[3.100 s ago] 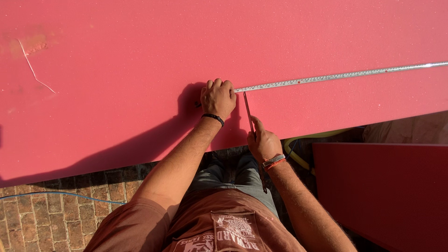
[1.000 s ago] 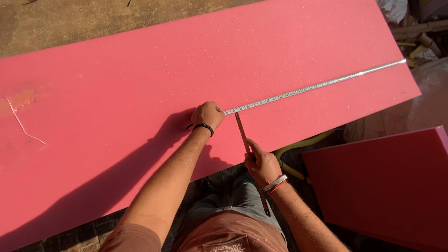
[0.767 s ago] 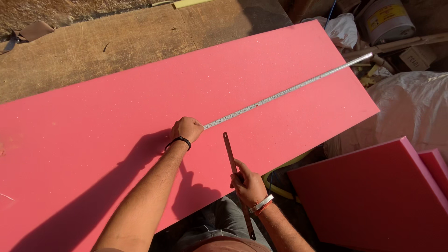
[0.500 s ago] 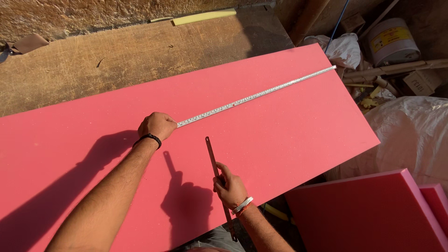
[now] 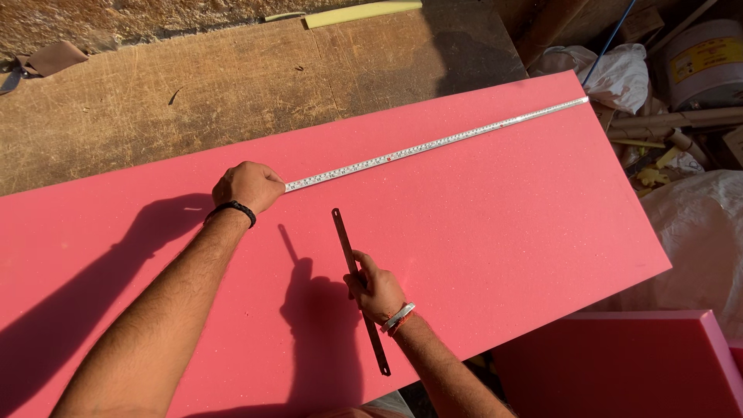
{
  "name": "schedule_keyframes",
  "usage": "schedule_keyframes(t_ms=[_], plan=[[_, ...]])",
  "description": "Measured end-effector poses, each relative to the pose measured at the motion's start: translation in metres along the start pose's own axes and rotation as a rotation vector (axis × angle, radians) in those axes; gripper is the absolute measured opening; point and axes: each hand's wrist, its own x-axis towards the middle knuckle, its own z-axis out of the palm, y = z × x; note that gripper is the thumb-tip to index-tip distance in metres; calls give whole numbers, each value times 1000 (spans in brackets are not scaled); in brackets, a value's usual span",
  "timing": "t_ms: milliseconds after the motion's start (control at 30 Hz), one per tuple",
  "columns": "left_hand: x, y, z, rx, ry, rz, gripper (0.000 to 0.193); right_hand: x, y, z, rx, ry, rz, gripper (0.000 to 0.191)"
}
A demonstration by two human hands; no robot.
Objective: The person carries large pink foam sheets to a work table, measures them with a tape measure, marks cut lines with a pen, and saws along a wooden straightedge to cut the sheets into pieces. The person then stacks the cut foam pieces on a plastic-covered pile and begins measuring another sheet.
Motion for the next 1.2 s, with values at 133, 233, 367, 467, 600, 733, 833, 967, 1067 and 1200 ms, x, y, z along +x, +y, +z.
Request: schedule_keyframes(t_ms=[133, 233, 367, 467, 600, 733, 833, 967, 1067, 1200], plan=[[18, -5, 13, 23, 104, 76, 8, 14, 2, 5, 65, -10, 97, 57], [35, -9, 32, -7, 216, 146, 9, 34, 7, 12, -77, 81, -38, 53], [50, -19, 56, 64, 317, 256, 6, 67, 8, 27, -404, 185, -179, 56], [53, -25, 65, 75, 316, 286, 10, 89, 0, 33, -501, 168, -218, 59], [52, -28, 72, 106, 359, 323, 13, 109, -18, 38, -614, 108, -131, 61], [51, -30, 76, 129, 379, 378, 14, 117, -26, 40, -695, 76, -49, 61], [54, -33, 79, 152, 378, 408, 14, 120, -23, 40, -626, 177, -235, 60], [58, -37, 83, 137, 431, 450, 15, 123, -20, 42, -617, 178, -232, 60], [60, -38, 86, 126, 470, 464, 15, 124, -22, 45, -603, 157, -199, 60], [61, -39, 93, 134, 426, 446, 14, 125, -22, 48, -597, 168, -191, 58]])
